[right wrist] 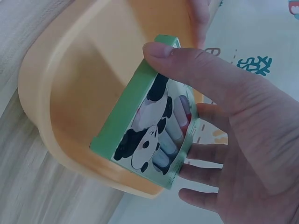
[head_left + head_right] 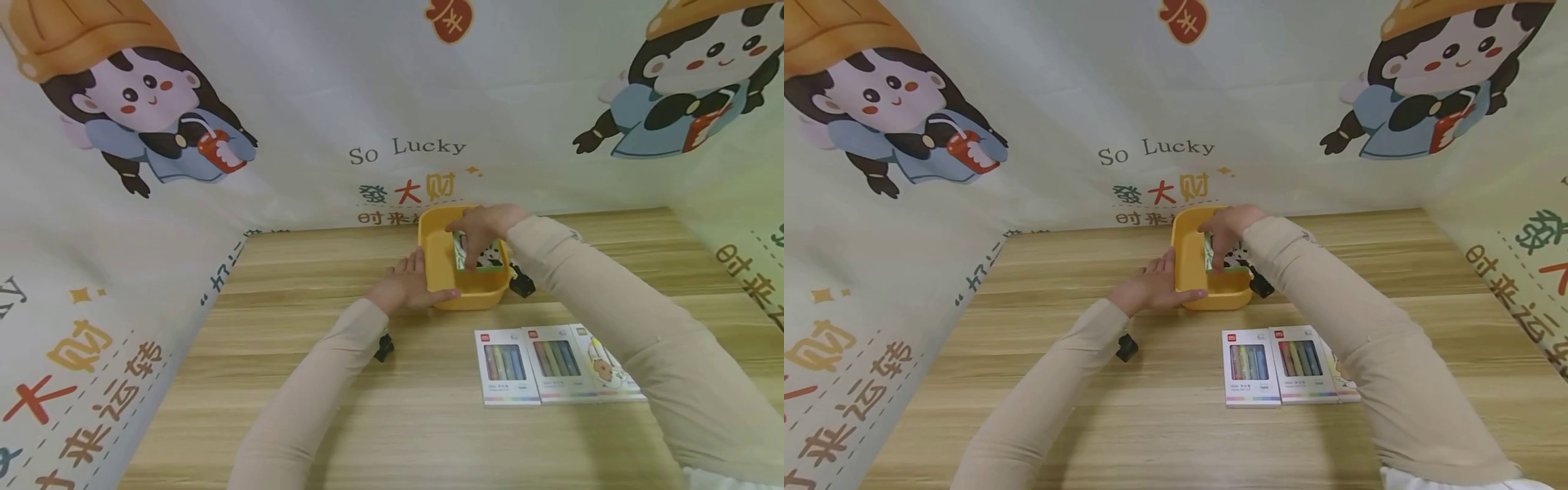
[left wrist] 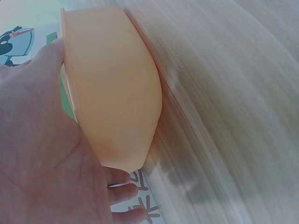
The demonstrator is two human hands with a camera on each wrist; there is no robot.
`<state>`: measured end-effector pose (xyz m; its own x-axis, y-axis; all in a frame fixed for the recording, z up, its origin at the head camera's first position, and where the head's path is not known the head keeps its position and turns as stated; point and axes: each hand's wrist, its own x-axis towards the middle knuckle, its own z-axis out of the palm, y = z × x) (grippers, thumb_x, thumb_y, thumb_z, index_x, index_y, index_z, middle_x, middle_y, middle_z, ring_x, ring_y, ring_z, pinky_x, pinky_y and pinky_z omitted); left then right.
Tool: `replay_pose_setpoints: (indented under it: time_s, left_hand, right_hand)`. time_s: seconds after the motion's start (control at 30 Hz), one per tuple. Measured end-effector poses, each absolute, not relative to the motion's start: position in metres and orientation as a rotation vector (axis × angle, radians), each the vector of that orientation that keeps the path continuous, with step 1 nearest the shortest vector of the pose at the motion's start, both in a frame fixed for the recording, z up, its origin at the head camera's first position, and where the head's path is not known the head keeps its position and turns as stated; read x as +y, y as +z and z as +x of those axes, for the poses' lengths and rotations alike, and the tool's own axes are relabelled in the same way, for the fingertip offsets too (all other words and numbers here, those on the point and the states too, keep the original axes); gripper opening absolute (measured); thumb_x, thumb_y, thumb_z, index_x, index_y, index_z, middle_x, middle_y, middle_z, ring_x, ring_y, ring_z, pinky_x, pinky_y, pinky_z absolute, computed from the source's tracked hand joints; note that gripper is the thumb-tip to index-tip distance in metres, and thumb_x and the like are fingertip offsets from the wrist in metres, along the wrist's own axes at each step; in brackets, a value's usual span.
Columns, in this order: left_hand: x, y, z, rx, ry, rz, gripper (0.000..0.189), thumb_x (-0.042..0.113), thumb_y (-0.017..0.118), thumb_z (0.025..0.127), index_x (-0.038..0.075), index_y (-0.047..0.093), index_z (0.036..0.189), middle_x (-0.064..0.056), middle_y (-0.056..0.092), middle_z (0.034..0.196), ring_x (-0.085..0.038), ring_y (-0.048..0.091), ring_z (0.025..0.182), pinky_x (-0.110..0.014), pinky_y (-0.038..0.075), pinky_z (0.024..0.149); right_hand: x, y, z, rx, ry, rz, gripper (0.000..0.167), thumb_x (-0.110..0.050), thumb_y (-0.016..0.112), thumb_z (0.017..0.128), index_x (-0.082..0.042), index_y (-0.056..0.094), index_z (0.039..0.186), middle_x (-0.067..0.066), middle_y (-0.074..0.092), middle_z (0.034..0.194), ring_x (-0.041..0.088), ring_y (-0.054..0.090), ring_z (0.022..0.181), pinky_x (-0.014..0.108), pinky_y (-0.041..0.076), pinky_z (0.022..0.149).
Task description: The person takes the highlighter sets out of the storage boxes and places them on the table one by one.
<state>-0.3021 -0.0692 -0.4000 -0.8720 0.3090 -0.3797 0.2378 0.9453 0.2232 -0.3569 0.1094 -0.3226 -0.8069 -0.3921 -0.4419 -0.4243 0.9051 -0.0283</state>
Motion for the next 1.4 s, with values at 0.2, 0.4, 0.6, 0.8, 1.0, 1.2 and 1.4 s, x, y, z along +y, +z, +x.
replay_pose_setpoints:
  time_s: [0.2, 0.4, 0.6, 0.8, 1.0, 1.2, 1.4]
  left_hand:
    - [-0.067, -0.402, -0.303, 2.673, 0.235, 0.366, 0.118, 0.083, 0.037, 0.086, 0.004, -0.016, 0.157, -0.012, -0.008, 0.169, -0.032, 0.002, 0.157, -0.050, 0.011, 0.128]
    - [-0.068, -0.401, -0.304, 2.681, 0.241, 0.363, 0.117, 0.082, 0.038, 0.087, 0.003, -0.014, 0.157, -0.013, -0.007, 0.169, -0.033, 0.002, 0.157, -0.050, 0.011, 0.128]
    - [-0.069, -0.406, -0.310, 2.677, 0.190, 0.325, 0.121, 0.086, 0.035, 0.083, 0.005, -0.018, 0.156, -0.011, -0.008, 0.168, -0.031, 0.001, 0.157, -0.049, 0.010, 0.128]
    - [-0.069, -0.403, -0.306, 2.684, 0.207, 0.346, 0.119, 0.084, 0.037, 0.085, 0.004, -0.015, 0.157, -0.012, -0.006, 0.169, -0.032, 0.003, 0.157, -0.049, 0.012, 0.128]
    - [-0.068, -0.398, -0.301, 2.684, 0.231, 0.381, 0.117, 0.082, 0.037, 0.087, 0.002, -0.014, 0.157, -0.015, -0.006, 0.168, -0.034, 0.004, 0.157, -0.051, 0.013, 0.127]
    - [-0.068, -0.398, -0.301, 2.685, 0.227, 0.383, 0.117, 0.082, 0.037, 0.087, 0.002, -0.014, 0.157, -0.015, -0.006, 0.168, -0.034, 0.004, 0.157, -0.052, 0.013, 0.127]
    - [-0.069, -0.399, -0.301, 2.695, 0.227, 0.385, 0.117, 0.082, 0.037, 0.087, 0.002, -0.014, 0.157, -0.015, -0.005, 0.168, -0.034, 0.005, 0.157, -0.051, 0.014, 0.127]
  right_hand:
    - [0.115, -0.323, -0.354, 2.626, 0.126, -0.625, 0.101, -0.045, 0.084, 0.074, -0.024, 0.030, 0.157, 0.021, 0.028, 0.161, 0.042, 0.030, 0.146, 0.066, 0.035, 0.112]
    - [0.123, -0.321, -0.349, 2.627, 0.163, -0.654, 0.103, -0.048, 0.085, 0.073, -0.024, 0.030, 0.157, 0.020, 0.031, 0.160, 0.042, 0.032, 0.145, 0.065, 0.036, 0.111]
    - [0.127, -0.320, -0.343, 2.631, 0.182, -0.681, 0.104, -0.050, 0.085, 0.071, -0.025, 0.031, 0.156, 0.017, 0.037, 0.156, 0.039, 0.037, 0.141, 0.063, 0.040, 0.109]
    - [0.132, -0.322, -0.339, 2.622, 0.165, -0.693, 0.105, -0.050, 0.085, 0.071, -0.024, 0.030, 0.157, 0.020, 0.035, 0.157, 0.041, 0.036, 0.142, 0.065, 0.039, 0.109]
    - [0.138, -0.324, -0.337, 2.620, 0.167, -0.729, 0.104, -0.049, 0.085, 0.071, -0.022, 0.031, 0.156, 0.020, 0.041, 0.151, 0.040, 0.042, 0.136, 0.063, 0.042, 0.107]
    - [0.142, -0.323, -0.332, 2.629, 0.179, -0.736, 0.105, -0.049, 0.086, 0.069, -0.023, 0.032, 0.156, 0.018, 0.043, 0.150, 0.039, 0.044, 0.135, 0.063, 0.043, 0.106]
    - [0.149, -0.323, -0.323, 2.624, 0.175, -0.805, 0.104, -0.046, 0.087, 0.068, -0.022, 0.035, 0.155, 0.020, 0.043, 0.150, 0.038, 0.047, 0.130, 0.061, 0.046, 0.104]
